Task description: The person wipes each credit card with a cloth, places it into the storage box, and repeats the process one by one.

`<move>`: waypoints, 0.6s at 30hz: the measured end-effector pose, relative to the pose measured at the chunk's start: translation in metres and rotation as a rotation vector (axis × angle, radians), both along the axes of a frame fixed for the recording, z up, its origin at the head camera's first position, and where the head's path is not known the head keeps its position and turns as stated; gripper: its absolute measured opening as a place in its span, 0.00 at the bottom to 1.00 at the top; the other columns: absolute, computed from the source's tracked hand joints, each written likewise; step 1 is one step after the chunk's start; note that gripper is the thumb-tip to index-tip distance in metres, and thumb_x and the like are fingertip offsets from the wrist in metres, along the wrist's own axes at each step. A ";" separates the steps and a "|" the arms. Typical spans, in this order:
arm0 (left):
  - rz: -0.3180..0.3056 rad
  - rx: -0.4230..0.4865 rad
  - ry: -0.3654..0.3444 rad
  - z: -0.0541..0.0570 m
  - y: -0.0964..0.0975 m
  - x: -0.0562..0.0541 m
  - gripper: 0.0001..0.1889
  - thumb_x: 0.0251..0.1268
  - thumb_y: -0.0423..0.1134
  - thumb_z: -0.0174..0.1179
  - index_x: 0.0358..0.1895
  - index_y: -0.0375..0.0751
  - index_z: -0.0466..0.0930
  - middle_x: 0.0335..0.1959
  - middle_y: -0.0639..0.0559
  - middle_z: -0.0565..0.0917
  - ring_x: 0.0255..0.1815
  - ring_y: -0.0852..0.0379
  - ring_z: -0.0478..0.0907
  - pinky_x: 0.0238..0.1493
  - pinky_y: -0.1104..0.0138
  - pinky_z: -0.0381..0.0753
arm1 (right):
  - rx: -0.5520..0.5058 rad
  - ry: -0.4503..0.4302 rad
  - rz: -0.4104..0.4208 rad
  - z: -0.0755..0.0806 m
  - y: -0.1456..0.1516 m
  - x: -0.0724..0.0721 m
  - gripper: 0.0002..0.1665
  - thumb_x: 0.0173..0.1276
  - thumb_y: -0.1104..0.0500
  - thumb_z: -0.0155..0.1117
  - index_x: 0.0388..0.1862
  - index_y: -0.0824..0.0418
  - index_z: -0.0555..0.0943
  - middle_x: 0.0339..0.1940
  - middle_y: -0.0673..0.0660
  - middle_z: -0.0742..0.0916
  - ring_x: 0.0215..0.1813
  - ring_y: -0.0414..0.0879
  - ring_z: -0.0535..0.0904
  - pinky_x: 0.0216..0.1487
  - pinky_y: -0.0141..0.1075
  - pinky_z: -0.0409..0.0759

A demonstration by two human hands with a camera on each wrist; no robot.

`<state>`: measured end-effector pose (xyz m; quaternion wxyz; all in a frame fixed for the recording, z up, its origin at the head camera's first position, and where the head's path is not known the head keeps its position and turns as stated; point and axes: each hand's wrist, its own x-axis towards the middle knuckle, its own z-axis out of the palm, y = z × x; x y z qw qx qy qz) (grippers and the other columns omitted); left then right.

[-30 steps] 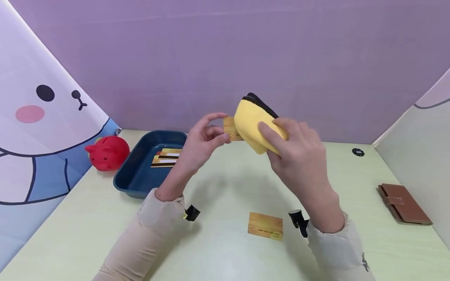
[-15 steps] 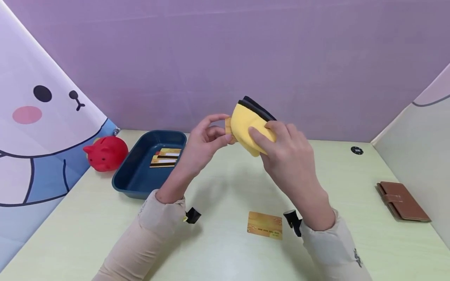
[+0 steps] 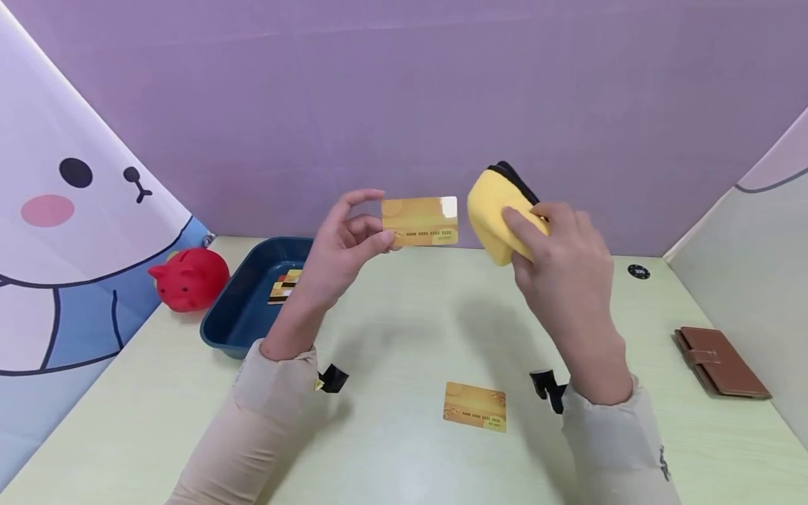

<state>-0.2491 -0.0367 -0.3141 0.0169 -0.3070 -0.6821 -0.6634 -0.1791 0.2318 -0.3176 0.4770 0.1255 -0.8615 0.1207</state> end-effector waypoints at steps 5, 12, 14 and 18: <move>0.027 -0.061 0.023 0.001 -0.002 0.000 0.20 0.74 0.33 0.57 0.67 0.42 0.75 0.47 0.42 0.83 0.44 0.50 0.80 0.45 0.70 0.81 | -0.040 -0.009 -0.014 0.002 0.006 0.001 0.24 0.59 0.71 0.60 0.53 0.55 0.86 0.47 0.69 0.84 0.39 0.68 0.75 0.28 0.57 0.70; 0.049 -0.112 0.074 -0.004 0.000 0.002 0.22 0.71 0.31 0.60 0.67 0.40 0.76 0.62 0.47 0.79 0.55 0.51 0.81 0.55 0.65 0.84 | -0.056 -0.019 -0.003 0.005 0.006 0.004 0.21 0.63 0.69 0.58 0.53 0.58 0.86 0.49 0.69 0.84 0.41 0.69 0.76 0.28 0.55 0.70; 0.104 -0.090 0.081 -0.006 0.002 0.000 0.18 0.72 0.33 0.60 0.62 0.41 0.80 0.56 0.46 0.83 0.52 0.50 0.84 0.52 0.68 0.84 | -0.081 -0.001 0.002 0.006 0.005 0.004 0.22 0.61 0.69 0.58 0.52 0.58 0.87 0.49 0.69 0.84 0.42 0.69 0.76 0.28 0.56 0.70; 0.246 -0.079 0.094 -0.008 0.003 -0.002 0.11 0.71 0.41 0.63 0.52 0.45 0.87 0.37 0.49 0.85 0.33 0.53 0.81 0.34 0.71 0.78 | -0.103 0.021 0.006 0.007 0.004 0.005 0.23 0.60 0.70 0.58 0.52 0.58 0.87 0.49 0.69 0.84 0.44 0.69 0.77 0.30 0.58 0.70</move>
